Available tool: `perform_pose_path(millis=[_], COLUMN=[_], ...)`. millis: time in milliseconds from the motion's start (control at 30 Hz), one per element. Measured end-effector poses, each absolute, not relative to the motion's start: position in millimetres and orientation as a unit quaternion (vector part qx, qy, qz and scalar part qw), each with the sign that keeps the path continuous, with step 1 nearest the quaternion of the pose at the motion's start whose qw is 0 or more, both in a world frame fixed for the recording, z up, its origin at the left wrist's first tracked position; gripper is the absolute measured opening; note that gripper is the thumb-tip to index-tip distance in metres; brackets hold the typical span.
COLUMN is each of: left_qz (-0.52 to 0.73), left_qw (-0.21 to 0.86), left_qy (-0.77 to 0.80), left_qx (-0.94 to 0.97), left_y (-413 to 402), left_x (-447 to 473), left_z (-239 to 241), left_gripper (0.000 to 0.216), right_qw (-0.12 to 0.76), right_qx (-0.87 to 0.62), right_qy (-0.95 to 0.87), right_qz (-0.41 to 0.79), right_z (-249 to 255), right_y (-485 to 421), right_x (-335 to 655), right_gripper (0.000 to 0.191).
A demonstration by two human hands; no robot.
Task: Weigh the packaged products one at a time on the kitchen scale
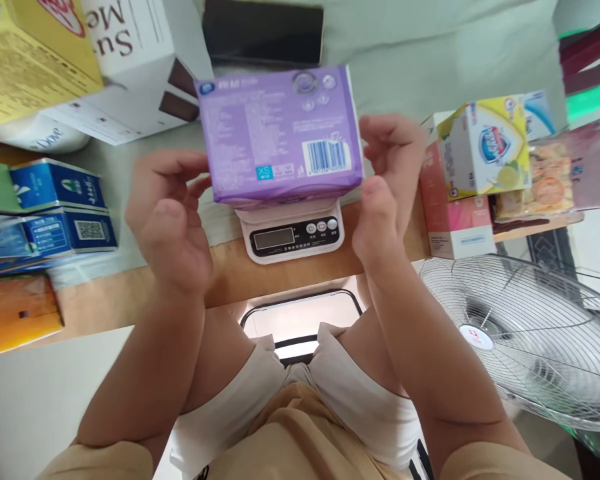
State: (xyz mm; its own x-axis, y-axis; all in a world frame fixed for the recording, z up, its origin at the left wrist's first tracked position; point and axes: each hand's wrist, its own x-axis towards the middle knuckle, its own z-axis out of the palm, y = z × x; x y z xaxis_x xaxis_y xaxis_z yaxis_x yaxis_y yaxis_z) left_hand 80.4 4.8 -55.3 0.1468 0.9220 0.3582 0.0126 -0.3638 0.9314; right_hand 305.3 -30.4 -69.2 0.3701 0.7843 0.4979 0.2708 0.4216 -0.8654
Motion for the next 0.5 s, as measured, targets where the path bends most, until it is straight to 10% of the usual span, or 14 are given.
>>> perform_pose_path(millis=[500], left_qz=[0.573], left_qw=[0.344], left_qy=[0.252], left_qx=[0.7], left_y=[7], left_x=[91], left_z=[-67], left_gripper=[0.064], right_qw=[0.575], right_qx=[-0.465], right_qy=[-0.639], right_qz=[0.213], right_z=[-72], right_y=[-37], right_x=[310], right_gripper=[0.064])
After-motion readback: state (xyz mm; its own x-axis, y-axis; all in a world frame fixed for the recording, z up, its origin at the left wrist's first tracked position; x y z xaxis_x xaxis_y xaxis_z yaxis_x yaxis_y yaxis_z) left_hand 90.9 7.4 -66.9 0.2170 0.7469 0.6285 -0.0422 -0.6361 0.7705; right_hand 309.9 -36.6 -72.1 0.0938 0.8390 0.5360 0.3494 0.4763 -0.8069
